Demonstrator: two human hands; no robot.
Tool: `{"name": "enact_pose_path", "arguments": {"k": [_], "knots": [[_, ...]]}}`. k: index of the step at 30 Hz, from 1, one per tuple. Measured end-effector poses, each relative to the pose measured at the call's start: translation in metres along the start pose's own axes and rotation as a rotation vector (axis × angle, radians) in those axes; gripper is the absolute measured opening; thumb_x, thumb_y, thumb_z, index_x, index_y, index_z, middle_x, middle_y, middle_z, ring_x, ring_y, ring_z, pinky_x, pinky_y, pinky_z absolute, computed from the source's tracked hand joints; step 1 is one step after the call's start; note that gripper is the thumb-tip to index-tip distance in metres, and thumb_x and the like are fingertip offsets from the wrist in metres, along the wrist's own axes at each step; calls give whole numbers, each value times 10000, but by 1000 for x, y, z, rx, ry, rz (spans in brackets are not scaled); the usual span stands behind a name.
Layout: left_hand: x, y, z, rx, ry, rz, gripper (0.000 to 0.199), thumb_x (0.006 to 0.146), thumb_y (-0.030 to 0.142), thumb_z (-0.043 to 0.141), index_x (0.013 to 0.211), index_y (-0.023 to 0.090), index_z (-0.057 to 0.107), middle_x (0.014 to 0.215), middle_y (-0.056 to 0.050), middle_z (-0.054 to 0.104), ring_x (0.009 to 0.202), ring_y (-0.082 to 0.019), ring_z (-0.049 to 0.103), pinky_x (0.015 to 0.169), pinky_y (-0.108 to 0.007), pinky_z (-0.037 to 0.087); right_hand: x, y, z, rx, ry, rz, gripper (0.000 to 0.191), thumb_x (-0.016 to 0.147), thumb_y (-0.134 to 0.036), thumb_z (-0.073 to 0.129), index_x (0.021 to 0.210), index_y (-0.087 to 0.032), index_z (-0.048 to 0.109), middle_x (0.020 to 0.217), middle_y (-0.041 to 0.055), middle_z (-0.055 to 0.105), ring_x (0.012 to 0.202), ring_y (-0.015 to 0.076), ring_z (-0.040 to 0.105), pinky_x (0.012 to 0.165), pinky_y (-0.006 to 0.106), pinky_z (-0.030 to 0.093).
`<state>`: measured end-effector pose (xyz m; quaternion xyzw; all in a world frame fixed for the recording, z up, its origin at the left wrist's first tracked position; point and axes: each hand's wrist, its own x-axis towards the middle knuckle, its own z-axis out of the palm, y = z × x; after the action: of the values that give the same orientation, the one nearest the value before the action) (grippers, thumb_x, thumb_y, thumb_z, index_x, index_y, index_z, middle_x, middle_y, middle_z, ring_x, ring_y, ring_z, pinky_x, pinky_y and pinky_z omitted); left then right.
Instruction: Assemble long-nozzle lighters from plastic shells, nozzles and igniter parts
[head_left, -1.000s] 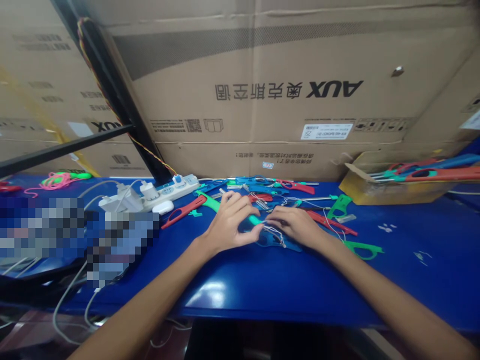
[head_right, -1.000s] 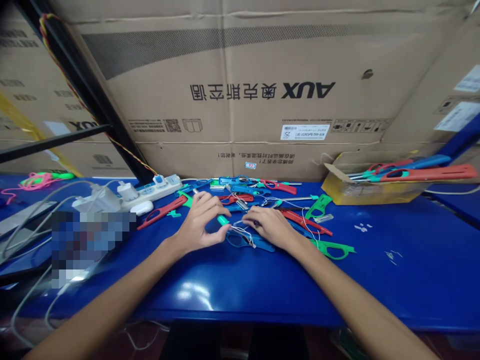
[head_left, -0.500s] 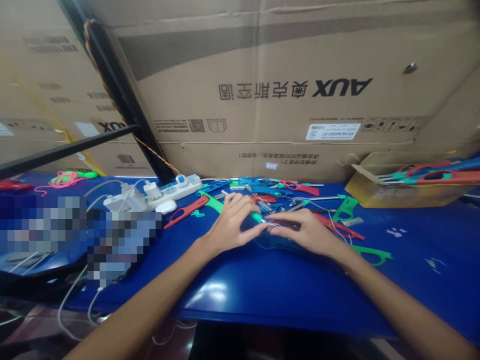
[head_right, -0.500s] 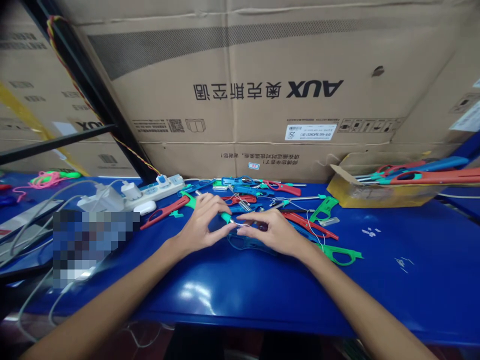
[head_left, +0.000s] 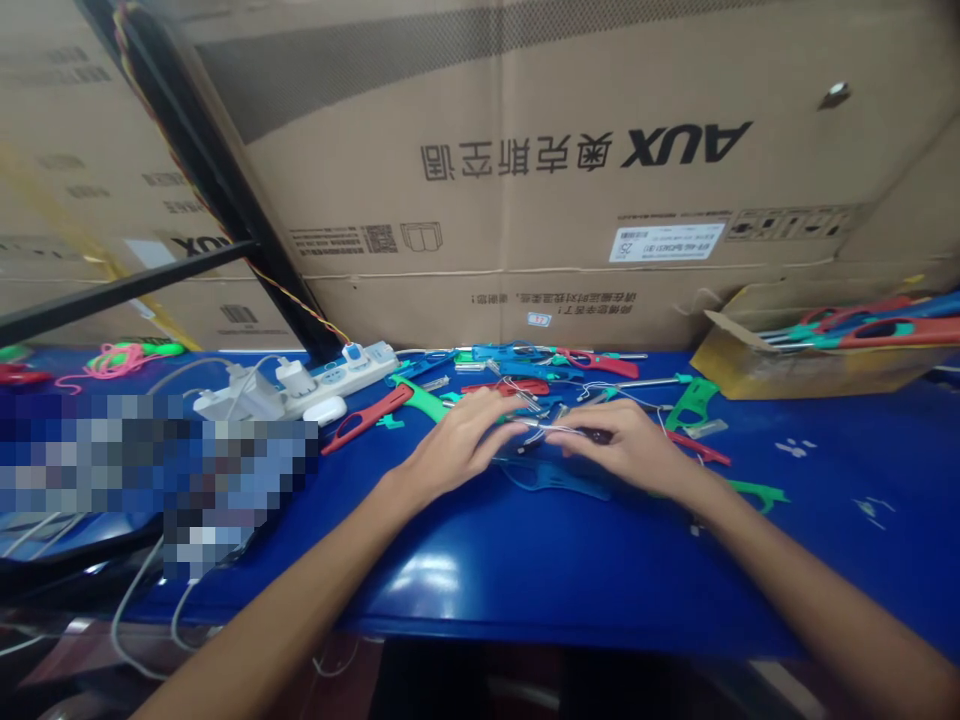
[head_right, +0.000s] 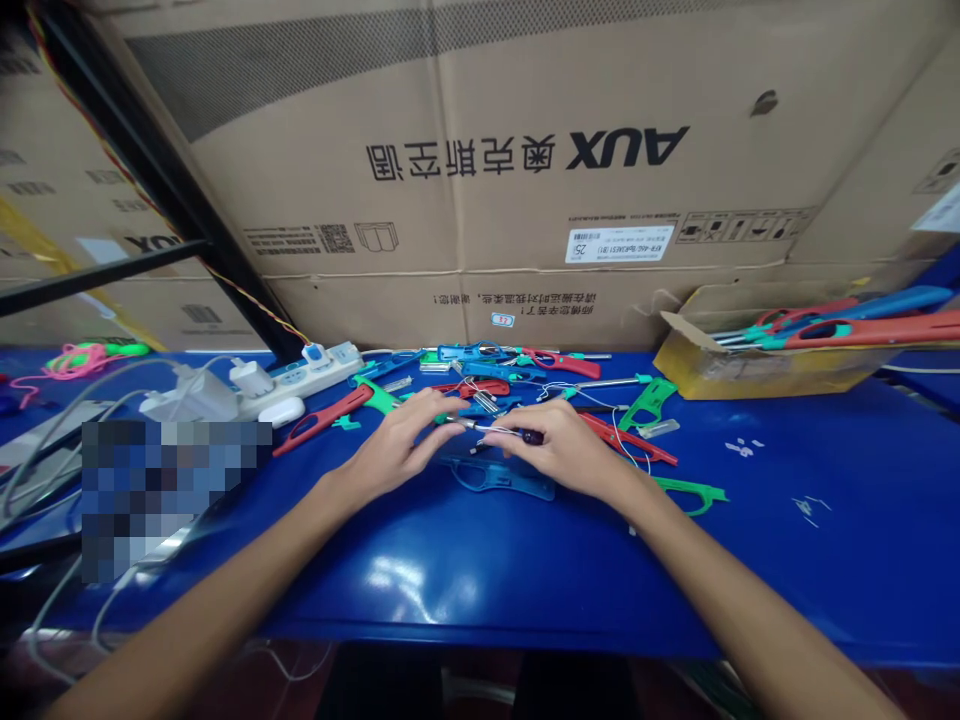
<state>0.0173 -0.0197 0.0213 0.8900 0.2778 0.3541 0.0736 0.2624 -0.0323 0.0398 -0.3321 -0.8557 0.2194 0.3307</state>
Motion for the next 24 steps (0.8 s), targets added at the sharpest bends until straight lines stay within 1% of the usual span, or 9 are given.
{"name": "enact_pose_path", "arguments": {"k": [2,4,7,11,14,17,21,24], "knots": [[1,0,0,-14,-30,27,252,1045,243,443,1275,200,536,1192,-91,617,1109,-208,578,953,-410,492,0,1,-2,-26,10,47,221,934,-391,618,931,-221,759,773,7,760,647,137,633,591,258,451],[1,-1,-1,-25,-63,34,228,1047,218,427,1233,193,555,1168,-85,625,1106,-202,580,959,-406,493,-1,3,-4,-44,3,88,249,931,-431,610,961,-236,761,775,2,759,638,139,628,582,264,447],[0,-3,0,-15,-75,2,180,1043,236,441,1168,190,562,1087,-66,653,1036,-195,609,925,-392,507,-1,6,-7,-74,-38,130,284,914,-479,618,1011,-252,759,742,-11,736,603,134,595,550,264,421],[-3,-6,1,18,-83,-48,172,1030,274,471,1147,181,557,1037,-64,665,952,-192,650,850,-354,535,-1,13,-10,-107,-57,162,320,900,-507,627,1057,-253,741,730,-17,700,578,127,550,543,264,397],[-4,-5,0,34,-108,-45,218,1033,253,452,1222,184,537,1109,-74,668,987,-193,659,867,-352,542,-1,17,-14,-116,-73,170,341,903,-510,619,1083,-240,728,761,-10,696,584,129,543,553,266,399],[-3,-4,-1,57,-128,8,310,1041,219,421,1343,197,489,1193,-82,660,1061,-199,646,896,-365,544,-1,20,-16,-114,-80,177,369,897,-516,617,1122,-240,713,803,-1,703,597,135,552,558,270,405],[-4,-5,-3,70,-118,35,314,1047,206,408,1346,205,506,1218,-76,663,1097,-197,641,931,-374,541,-2,25,-17,-73,-81,210,398,878,-518,638,1166,-246,686,879,20,717,656,150,591,587,278,434],[-5,-9,-3,60,-96,6,311,1042,201,413,1338,208,507,1252,-71,655,1114,-189,645,961,-373,534,-2,27,-17,-27,-67,229,379,864,-521,652,1107,-233,681,916,32,716,718,166,618,615,285,460]]}}
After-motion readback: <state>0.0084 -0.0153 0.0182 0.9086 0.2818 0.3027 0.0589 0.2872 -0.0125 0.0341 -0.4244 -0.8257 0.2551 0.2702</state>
